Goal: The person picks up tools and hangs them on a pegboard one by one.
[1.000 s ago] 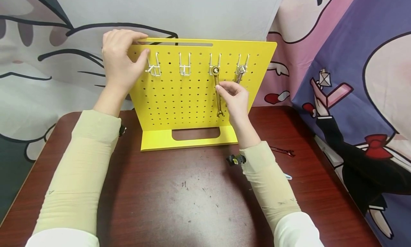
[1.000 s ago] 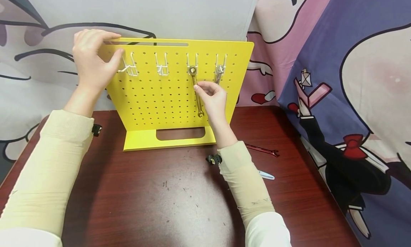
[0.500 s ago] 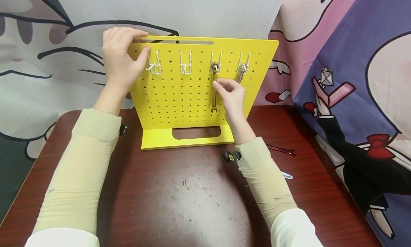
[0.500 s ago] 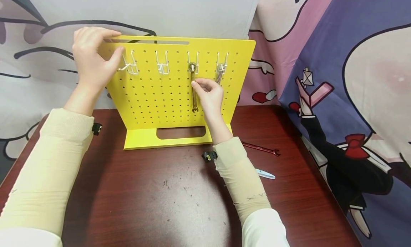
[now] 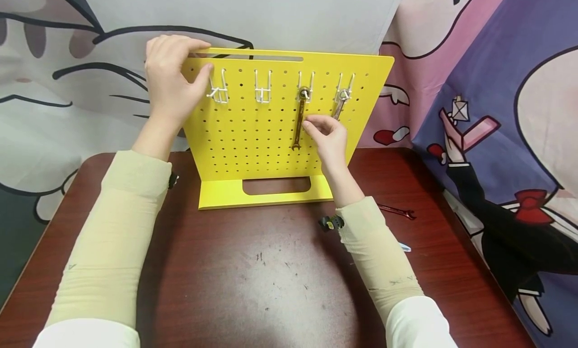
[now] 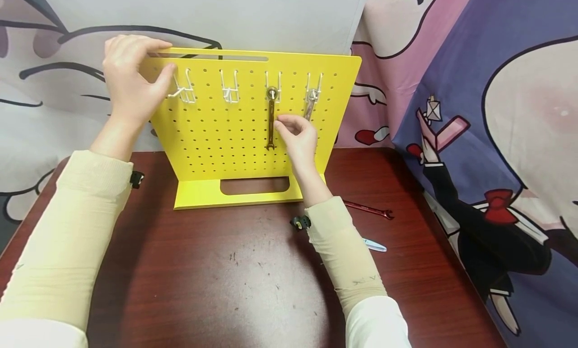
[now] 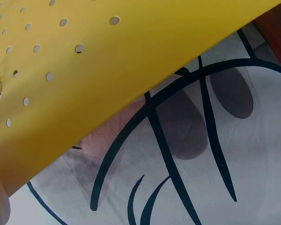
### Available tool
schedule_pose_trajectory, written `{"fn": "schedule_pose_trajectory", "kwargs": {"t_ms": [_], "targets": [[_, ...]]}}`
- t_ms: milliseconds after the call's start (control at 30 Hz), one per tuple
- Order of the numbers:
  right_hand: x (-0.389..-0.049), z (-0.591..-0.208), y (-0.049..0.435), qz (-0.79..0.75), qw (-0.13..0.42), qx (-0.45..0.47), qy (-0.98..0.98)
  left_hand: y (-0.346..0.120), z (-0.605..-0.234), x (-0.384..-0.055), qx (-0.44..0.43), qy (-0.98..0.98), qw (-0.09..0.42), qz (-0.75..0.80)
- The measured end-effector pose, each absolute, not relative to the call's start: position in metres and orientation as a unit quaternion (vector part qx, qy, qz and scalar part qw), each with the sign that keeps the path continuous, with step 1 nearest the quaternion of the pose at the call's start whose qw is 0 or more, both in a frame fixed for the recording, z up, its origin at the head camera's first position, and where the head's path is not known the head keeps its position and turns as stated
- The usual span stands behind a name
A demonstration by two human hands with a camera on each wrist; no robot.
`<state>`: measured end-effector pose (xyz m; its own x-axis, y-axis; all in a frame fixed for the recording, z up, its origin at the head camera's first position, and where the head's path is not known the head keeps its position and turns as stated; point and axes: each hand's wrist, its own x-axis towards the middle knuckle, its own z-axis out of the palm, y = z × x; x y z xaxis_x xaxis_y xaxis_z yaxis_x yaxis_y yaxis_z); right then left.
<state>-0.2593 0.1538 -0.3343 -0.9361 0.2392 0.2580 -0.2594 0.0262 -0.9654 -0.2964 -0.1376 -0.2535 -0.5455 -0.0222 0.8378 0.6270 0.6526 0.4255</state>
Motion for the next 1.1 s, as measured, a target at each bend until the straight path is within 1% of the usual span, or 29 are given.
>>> {"fn": "schedule_pose_trajectory", "kwargs": {"t_ms": [300,633,867,1100], "targets": [[-0.24,-0.346,0.179,0.677,0.184,0.003,-0.713,-0.138,-0.253,-0.296,-0.192,-0.795,0.443,-0.366],[-0.217,-0.358,0.224,0.64,0.187,0.005,-0.745,-0.138,-0.253,-0.294,-0.195,-0.796,0.444,-0.362],[-0.2,-0.367,0.261,0.56,0.171,0.007,-0.81,-0.138,-0.253,-0.294,-0.197,-0.794,0.446,-0.361],[-0.187,-0.382,0.296,0.434,0.161,0.027,-0.886,-0.138,-0.252,-0.295,-0.195,-0.795,0.442,-0.366]]}}
